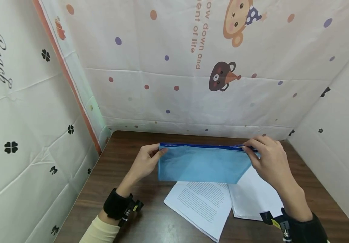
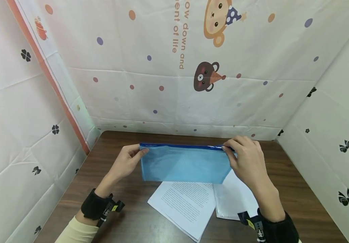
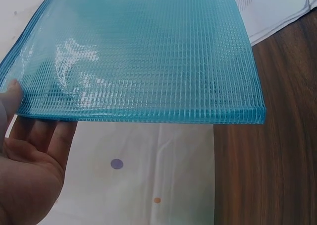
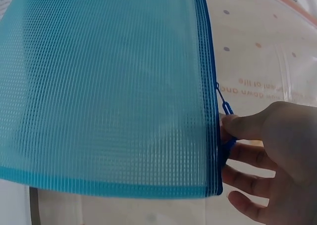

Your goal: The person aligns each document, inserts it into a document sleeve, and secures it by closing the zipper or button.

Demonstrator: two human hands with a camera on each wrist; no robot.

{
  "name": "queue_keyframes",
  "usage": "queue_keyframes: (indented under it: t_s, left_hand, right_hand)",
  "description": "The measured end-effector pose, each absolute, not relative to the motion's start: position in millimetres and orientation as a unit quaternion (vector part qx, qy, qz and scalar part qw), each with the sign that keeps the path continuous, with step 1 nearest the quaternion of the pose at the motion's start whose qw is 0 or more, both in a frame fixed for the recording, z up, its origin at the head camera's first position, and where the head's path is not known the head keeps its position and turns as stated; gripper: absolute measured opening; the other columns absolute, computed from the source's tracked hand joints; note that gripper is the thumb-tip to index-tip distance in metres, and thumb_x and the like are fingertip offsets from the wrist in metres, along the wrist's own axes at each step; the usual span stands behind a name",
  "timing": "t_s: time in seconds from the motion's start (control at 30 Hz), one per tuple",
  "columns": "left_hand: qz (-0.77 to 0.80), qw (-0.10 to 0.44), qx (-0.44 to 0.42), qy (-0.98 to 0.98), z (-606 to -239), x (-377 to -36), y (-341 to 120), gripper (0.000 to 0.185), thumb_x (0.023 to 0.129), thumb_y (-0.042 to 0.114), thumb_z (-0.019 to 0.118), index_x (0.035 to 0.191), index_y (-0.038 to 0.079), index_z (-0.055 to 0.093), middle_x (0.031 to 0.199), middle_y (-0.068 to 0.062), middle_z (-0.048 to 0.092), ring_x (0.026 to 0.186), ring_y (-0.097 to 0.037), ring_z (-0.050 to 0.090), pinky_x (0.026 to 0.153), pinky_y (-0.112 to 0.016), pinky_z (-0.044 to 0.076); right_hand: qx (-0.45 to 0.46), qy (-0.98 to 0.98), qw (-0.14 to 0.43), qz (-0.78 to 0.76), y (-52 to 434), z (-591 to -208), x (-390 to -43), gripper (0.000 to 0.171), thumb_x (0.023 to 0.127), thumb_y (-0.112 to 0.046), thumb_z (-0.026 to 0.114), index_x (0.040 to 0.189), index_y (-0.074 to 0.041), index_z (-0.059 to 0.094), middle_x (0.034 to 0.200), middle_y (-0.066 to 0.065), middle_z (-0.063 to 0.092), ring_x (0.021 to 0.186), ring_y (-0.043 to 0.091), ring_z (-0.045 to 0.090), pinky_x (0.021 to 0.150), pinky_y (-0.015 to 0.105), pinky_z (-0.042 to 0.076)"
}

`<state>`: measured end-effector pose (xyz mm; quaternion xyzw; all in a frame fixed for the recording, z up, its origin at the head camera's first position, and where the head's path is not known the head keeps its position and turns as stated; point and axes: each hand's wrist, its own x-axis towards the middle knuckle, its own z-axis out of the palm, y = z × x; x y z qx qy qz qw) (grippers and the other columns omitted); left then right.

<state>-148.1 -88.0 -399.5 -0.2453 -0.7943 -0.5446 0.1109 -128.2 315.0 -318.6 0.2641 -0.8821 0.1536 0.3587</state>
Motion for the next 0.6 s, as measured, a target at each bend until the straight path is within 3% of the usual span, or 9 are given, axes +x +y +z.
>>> queue_keyframes:
  t_s: [0.33, 0.6]
  left_hand:
    - [-0.547, 0.118, -0.239, -0.793, -398.5, -149.1, -91.2, 0.024, 0.109, 0.022, 0.062, 0.124, 0.012, 0.078, 0.066, 0.005, 0.045, 0.055, -0.013, 0.039, 0.051, -0.027, 0.032]
    - [-0.571, 0.151, -0.232, -0.773, -400.4, -148.1, -92.4, 0.017, 0.106, 0.014, 0.066, 0.113, 0.009, 0.081, 0.06, 0.002, 0.041, 0.049, -0.012, 0.033, 0.047, -0.026, 0.027]
  right_hand:
    - [0.226, -0.888, 0.37, 0.153, 319.9, -319.8, -126.7, 0.016, 0.083, 0.003, 0.086, 0.096, -0.001, 0.079, 0.091, 0.015, 0.072, 0.088, 0.038, 0.063, 0.081, 0.065, 0.045]
    - [0.204, -0.894, 0.369, 0.149, 321.9, -322.3, -125.6, 0.013, 0.085, 0.002, 0.085, 0.095, 0.0, 0.078, 0.09, 0.017, 0.071, 0.089, 0.041, 0.063, 0.082, 0.066, 0.045]
